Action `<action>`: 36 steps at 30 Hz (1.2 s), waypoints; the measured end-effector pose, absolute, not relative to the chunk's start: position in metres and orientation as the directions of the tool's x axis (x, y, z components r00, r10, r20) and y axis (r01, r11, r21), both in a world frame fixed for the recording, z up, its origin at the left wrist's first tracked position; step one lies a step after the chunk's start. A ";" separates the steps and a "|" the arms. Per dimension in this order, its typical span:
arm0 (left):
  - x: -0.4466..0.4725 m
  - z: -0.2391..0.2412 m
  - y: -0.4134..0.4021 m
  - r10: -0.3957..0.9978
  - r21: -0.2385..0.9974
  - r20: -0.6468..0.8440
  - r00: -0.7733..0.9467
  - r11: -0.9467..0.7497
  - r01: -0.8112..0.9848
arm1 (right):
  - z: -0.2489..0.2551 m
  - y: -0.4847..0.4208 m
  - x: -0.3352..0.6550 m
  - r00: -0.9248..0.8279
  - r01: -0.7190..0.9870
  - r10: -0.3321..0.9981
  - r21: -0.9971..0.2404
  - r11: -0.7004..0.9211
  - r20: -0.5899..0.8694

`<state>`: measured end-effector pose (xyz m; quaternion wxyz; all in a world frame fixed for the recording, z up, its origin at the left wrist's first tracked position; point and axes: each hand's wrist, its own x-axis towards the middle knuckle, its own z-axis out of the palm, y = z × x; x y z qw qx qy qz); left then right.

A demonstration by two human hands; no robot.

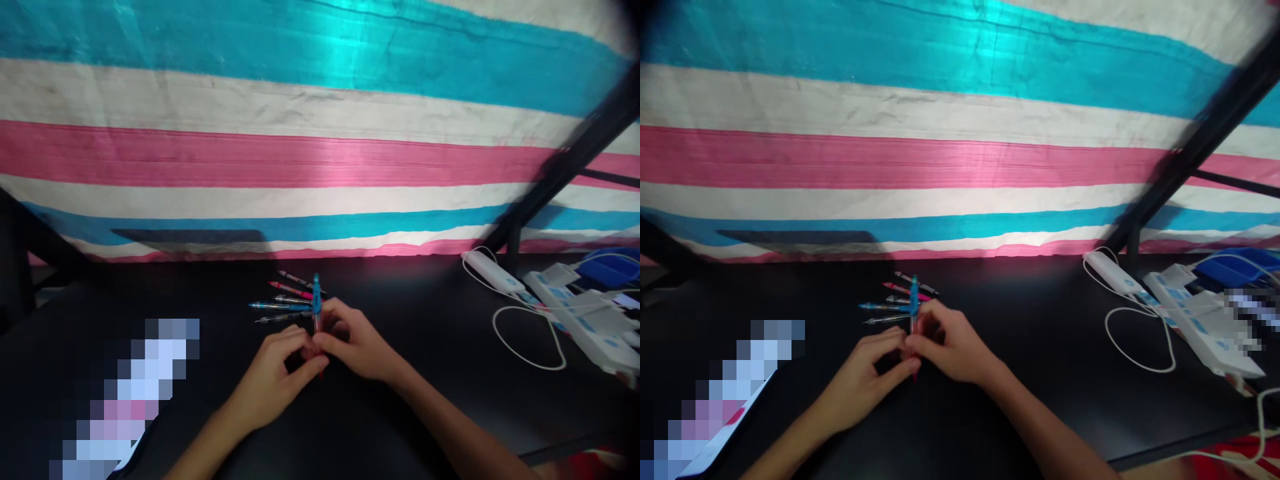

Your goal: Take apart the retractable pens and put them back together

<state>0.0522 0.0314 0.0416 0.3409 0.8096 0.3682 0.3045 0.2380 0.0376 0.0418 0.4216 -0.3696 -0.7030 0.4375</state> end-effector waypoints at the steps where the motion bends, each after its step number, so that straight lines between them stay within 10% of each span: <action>1: 0.057 0.040 0.029 0.810 0.816 0.221 0.543 -0.458 0.352 | 0.041 0.035 0.234 -0.405 0.191 0.868 -0.902 0.388 0.288; 12: 0.040 0.031 0.042 0.920 0.875 0.324 0.221 -0.380 0.300 | 0.052 0.042 0.254 -0.419 0.378 0.867 -0.817 0.435 0.269; 21: 0.030 0.032 0.047 0.587 0.389 0.669 0.457 -0.800 0.458 | 0.058 0.047 0.272 -0.568 0.315 0.820 -0.940 0.131 -0.076; 26: 0.029 0.030 0.049 0.508 0.232 0.671 0.540 -0.836 0.498 | 0.061 0.049 0.276 -0.637 0.326 0.771 -0.916 0.234 -0.029; 36: 0.032 0.021 0.049 0.675 0.435 0.518 0.526 -0.737 0.518 | 0.052 0.050 0.270 -0.595 0.433 0.788 -0.763 0.479 0.157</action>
